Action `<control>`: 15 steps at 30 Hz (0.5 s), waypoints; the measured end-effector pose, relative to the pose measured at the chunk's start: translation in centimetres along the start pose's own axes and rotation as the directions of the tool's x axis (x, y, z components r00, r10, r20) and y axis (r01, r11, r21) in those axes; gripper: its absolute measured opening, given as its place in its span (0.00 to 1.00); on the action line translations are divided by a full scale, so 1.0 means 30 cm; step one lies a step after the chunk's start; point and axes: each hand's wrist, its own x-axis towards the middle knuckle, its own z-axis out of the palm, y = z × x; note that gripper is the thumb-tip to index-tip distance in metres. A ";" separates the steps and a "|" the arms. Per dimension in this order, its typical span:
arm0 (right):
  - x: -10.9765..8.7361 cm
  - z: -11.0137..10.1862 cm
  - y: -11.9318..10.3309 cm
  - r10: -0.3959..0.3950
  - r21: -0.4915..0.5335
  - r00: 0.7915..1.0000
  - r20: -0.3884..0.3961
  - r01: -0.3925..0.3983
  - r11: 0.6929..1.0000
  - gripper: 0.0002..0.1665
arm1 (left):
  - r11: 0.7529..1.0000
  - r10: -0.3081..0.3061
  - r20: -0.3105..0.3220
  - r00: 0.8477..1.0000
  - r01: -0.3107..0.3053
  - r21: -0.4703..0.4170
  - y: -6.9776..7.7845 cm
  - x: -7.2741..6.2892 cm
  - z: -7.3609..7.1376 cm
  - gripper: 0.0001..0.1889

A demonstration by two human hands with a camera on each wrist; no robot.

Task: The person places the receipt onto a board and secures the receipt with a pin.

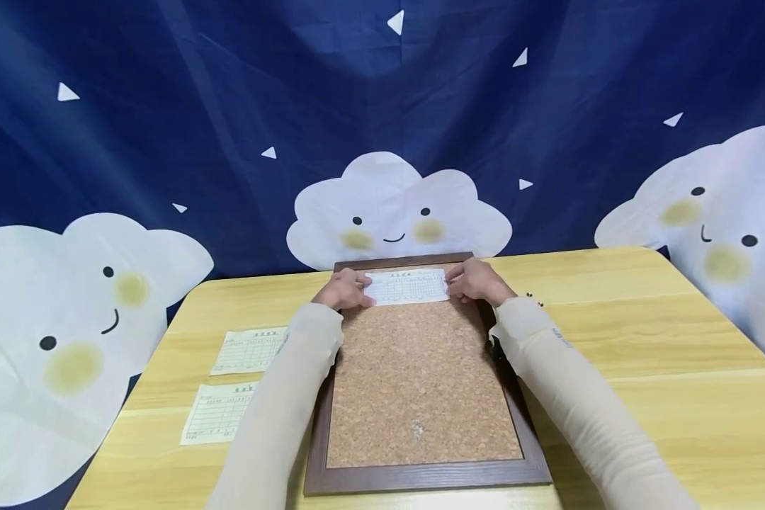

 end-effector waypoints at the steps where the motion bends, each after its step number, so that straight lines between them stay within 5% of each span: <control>1: -0.001 -0.009 0.001 -0.005 0.013 1.000 -0.001 0.005 1.000 0.20 | 1.000 0.000 -0.001 1.000 0.000 0.000 0.002 0.000 -0.002 0.29; 15: -0.039 -0.087 0.031 -0.028 0.168 1.000 0.011 0.026 0.985 0.20 | 1.000 -0.014 -0.010 1.000 0.014 -0.006 0.003 0.004 0.004 0.28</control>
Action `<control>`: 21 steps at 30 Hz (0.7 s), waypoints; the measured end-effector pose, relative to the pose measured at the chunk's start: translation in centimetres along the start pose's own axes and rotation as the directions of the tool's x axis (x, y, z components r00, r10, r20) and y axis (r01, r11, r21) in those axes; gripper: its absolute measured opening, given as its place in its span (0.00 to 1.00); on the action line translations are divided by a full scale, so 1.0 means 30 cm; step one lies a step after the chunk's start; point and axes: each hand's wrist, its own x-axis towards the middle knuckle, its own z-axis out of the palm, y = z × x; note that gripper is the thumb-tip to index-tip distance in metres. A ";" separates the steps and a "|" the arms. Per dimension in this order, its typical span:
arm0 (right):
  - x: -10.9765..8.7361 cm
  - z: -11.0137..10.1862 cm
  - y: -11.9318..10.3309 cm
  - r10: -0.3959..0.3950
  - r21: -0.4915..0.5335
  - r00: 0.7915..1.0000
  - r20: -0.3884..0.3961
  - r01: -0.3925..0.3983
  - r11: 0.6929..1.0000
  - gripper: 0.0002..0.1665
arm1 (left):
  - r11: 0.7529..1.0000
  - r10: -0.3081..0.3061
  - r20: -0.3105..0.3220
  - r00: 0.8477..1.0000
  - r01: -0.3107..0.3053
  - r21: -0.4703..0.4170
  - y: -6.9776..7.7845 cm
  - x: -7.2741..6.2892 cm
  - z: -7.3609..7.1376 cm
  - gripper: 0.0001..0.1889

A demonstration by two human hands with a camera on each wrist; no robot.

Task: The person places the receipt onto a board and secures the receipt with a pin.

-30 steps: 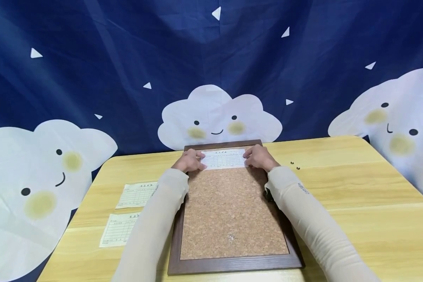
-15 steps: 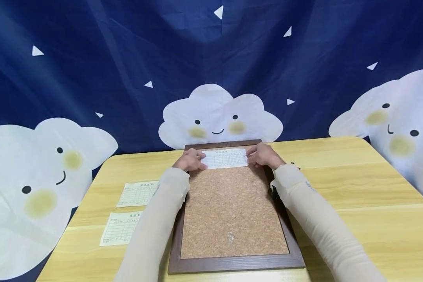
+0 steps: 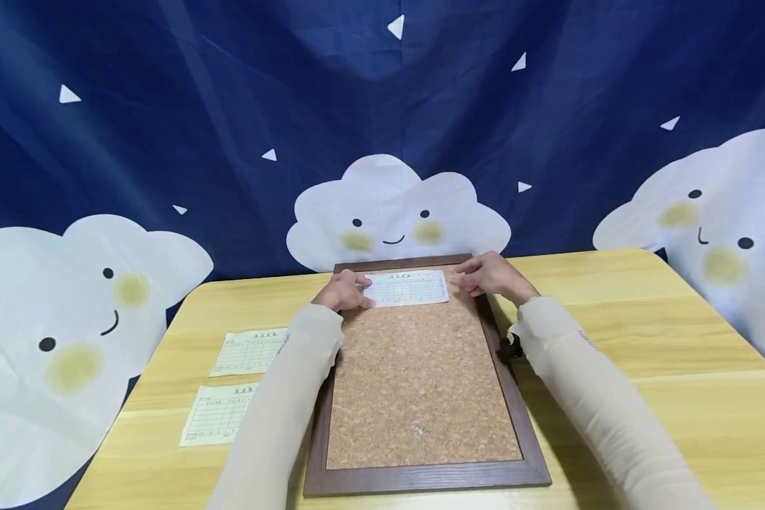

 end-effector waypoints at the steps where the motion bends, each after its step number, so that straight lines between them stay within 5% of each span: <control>1: -0.006 -0.008 0.004 -0.002 0.005 1.000 -0.002 0.002 1.000 0.21 | 1.000 -0.001 0.001 1.000 0.001 -0.003 -0.001 0.000 0.001 0.28; 9: -0.059 -0.075 0.029 -0.069 0.068 0.998 -0.013 0.070 0.995 0.21 | 1.000 -0.001 0.004 1.000 0.001 -0.009 0.000 -0.001 -0.004 0.28; 21: -0.080 -0.124 0.051 -0.048 0.030 0.998 -0.039 0.049 0.998 0.22 | 0.999 -0.024 0.004 1.000 0.024 -0.039 0.000 0.001 -0.001 0.27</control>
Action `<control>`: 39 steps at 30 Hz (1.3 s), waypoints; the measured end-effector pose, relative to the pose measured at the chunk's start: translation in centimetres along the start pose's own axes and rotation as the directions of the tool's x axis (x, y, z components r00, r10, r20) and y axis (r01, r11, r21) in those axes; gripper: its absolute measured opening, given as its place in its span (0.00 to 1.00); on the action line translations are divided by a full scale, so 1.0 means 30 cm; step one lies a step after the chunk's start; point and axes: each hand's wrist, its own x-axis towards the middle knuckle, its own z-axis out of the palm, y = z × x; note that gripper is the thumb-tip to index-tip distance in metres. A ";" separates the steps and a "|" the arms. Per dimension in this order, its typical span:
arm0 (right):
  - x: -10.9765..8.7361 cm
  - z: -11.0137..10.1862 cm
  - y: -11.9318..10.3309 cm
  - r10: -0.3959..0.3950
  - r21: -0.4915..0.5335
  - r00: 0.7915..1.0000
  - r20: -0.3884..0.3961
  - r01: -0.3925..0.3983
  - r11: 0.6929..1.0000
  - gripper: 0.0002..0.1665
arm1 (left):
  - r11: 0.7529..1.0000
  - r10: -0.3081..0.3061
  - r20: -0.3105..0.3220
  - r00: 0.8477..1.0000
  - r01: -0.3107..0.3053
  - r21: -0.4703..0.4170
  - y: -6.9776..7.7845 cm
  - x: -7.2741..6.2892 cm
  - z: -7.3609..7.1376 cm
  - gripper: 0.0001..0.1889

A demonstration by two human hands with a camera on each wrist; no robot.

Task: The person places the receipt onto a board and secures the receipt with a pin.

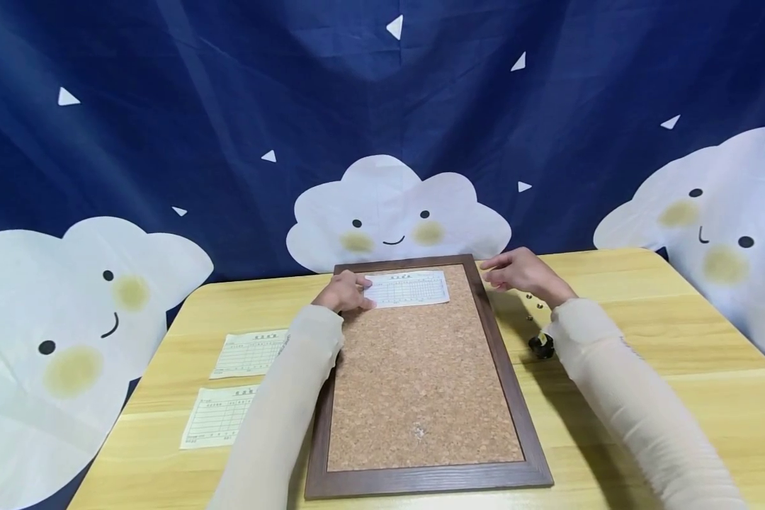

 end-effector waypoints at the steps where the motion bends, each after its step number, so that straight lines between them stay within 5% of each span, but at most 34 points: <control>1: -0.002 -0.005 0.002 0.000 0.005 1.000 0.001 0.000 1.000 0.22 | 1.000 0.002 -0.001 1.000 -0.002 0.001 0.000 0.000 0.000 0.27; 39: -0.072 -0.139 0.145 0.083 -0.038 0.996 -0.022 -0.084 0.996 0.21 | 1.000 0.007 -0.004 1.000 -0.007 0.002 -0.004 -0.004 -0.002 0.28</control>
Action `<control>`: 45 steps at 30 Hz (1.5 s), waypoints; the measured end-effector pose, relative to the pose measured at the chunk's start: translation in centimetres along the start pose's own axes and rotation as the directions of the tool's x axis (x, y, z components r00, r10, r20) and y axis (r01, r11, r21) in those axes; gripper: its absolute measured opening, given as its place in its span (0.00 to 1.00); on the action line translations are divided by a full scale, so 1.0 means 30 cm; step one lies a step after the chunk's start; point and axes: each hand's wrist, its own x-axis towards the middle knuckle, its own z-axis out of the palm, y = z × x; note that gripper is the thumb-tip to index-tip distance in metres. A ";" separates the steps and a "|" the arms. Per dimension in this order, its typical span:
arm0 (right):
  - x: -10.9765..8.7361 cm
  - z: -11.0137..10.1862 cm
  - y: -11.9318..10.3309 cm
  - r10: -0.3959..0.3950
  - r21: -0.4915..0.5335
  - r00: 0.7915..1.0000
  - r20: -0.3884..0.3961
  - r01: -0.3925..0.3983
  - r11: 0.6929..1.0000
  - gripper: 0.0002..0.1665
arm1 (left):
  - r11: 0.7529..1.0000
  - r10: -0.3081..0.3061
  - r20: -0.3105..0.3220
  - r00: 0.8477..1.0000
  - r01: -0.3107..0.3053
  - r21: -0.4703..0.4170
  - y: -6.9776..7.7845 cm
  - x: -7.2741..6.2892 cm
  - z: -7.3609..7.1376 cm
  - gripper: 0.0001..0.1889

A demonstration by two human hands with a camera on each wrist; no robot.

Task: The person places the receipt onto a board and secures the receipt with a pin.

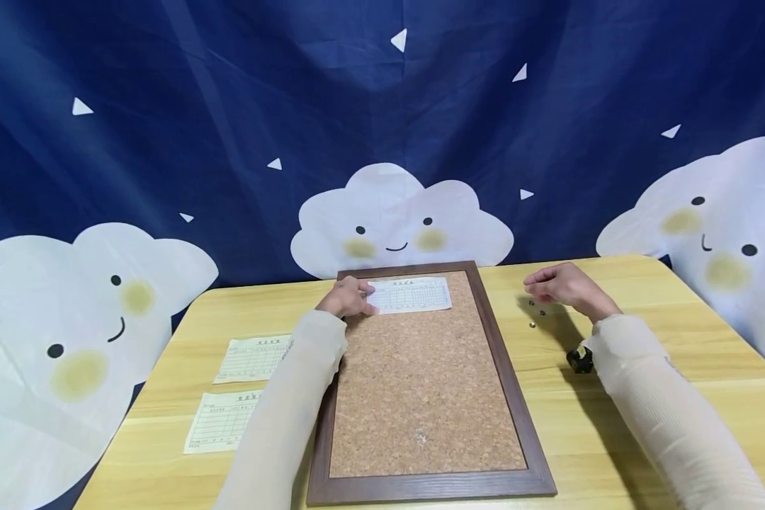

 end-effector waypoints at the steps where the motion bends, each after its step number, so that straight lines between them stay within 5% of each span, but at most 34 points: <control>1: -0.001 -0.001 0.004 0.001 0.005 1.000 0.002 -0.001 1.000 0.21 | 1.000 0.000 -0.001 1.000 0.000 0.002 0.001 0.001 0.000 0.28; 45: 0.033 0.011 0.113 0.043 -0.079 0.999 0.000 -0.043 0.996 0.11 | 1.000 -0.016 -0.003 1.000 0.016 -0.008 -0.002 -0.001 0.002 0.27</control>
